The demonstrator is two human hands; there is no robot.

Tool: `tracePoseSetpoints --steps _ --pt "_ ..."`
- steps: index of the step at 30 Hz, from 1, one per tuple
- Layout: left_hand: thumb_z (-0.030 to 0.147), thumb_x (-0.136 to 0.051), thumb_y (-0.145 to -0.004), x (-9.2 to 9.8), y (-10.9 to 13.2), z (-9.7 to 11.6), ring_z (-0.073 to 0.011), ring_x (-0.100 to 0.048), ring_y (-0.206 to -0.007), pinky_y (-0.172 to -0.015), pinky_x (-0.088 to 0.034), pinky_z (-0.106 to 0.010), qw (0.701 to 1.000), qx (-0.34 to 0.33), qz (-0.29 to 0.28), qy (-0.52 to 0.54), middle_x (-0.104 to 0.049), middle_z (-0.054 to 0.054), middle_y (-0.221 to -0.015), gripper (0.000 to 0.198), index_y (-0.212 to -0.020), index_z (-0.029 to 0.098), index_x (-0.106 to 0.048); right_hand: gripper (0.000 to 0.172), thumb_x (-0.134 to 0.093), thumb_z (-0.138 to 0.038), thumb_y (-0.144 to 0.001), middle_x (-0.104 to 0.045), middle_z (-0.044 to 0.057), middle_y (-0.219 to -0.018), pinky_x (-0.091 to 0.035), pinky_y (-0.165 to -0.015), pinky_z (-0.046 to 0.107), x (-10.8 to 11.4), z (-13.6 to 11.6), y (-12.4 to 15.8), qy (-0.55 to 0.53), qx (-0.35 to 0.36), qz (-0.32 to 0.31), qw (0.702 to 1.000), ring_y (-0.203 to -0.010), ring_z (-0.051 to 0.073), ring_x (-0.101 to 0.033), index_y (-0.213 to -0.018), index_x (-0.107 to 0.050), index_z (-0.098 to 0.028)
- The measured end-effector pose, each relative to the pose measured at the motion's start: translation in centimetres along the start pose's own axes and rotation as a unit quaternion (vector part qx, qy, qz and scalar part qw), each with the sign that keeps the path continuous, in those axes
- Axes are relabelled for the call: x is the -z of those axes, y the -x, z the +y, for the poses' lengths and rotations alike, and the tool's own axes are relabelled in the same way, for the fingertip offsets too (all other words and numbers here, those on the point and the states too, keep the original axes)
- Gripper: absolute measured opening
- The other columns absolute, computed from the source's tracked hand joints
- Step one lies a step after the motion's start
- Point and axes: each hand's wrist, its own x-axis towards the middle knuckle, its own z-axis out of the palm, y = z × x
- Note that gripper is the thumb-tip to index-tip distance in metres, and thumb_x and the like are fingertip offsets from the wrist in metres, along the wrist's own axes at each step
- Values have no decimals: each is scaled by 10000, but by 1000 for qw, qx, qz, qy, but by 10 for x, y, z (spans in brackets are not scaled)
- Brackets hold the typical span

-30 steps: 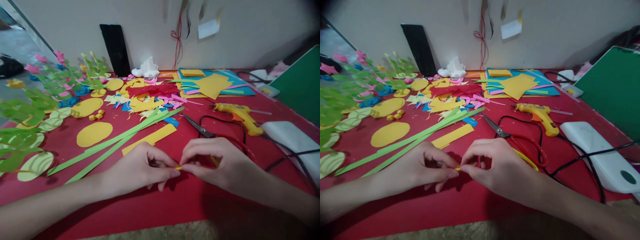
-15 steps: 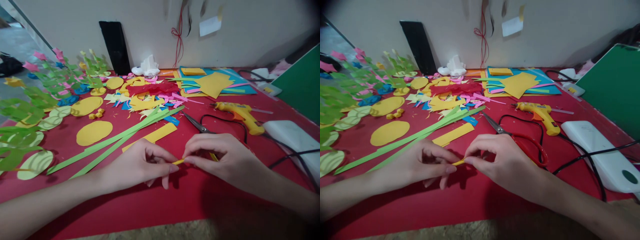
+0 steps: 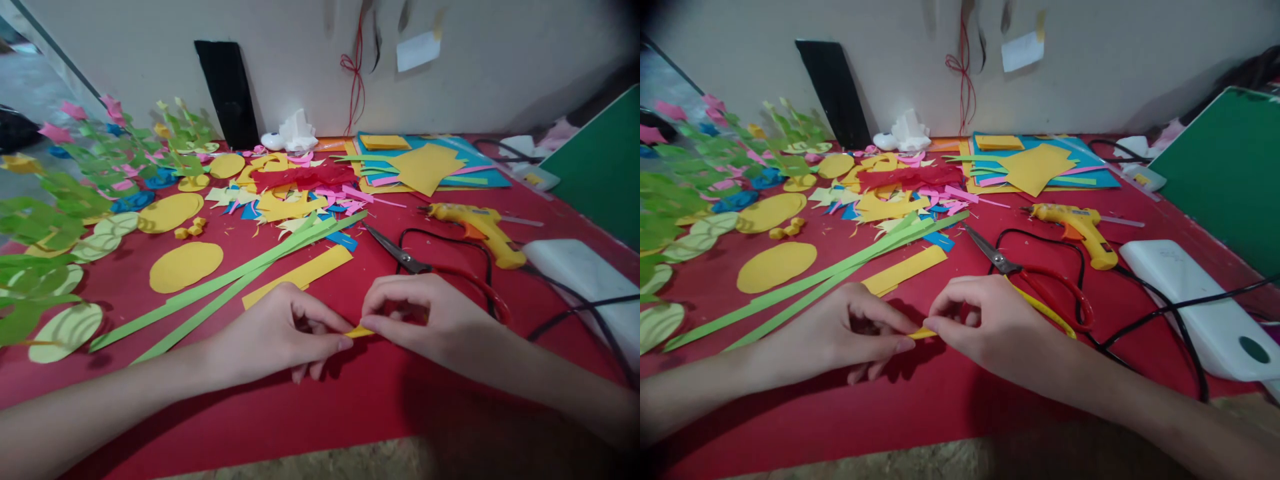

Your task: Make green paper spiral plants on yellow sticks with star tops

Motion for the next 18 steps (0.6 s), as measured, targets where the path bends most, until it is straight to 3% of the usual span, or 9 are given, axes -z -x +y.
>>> tracePoseSetpoints --steps 5,12,18 --pt "266 -542 -783 -3 0 -2 -35 -405 -383 -366 -310 -119 996 -33 4 -81 -539 19 -487 216 -738 130 -703 131 -521 -267 -769 -504 -61 -576 -301 -441 146 -3 1 -1 -74 -73 -46 994 -488 34 -402 -685 -578 -184" --pt "219 -537 -782 -3 -3 -5 -37 -350 -413 -400 -296 -133 980 -116 16 -163 -519 27 -474 209 -738 119 -715 163 -460 -246 -782 -479 -63 -557 -268 -409 150 -3 0 -1 -81 -108 -82 987 -440 20 -392 -687 -563 -164" --pt "266 -521 -797 -2 -4 -4 -45 -409 -401 -395 -323 -140 991 -52 -21 -118 -556 1 -501 246 -771 107 -706 184 -429 -264 -814 -469 -53 -570 -268 -395 161 -2 2 0 -81 -100 -100 987 -422 29 -417 -729 -561 -169"
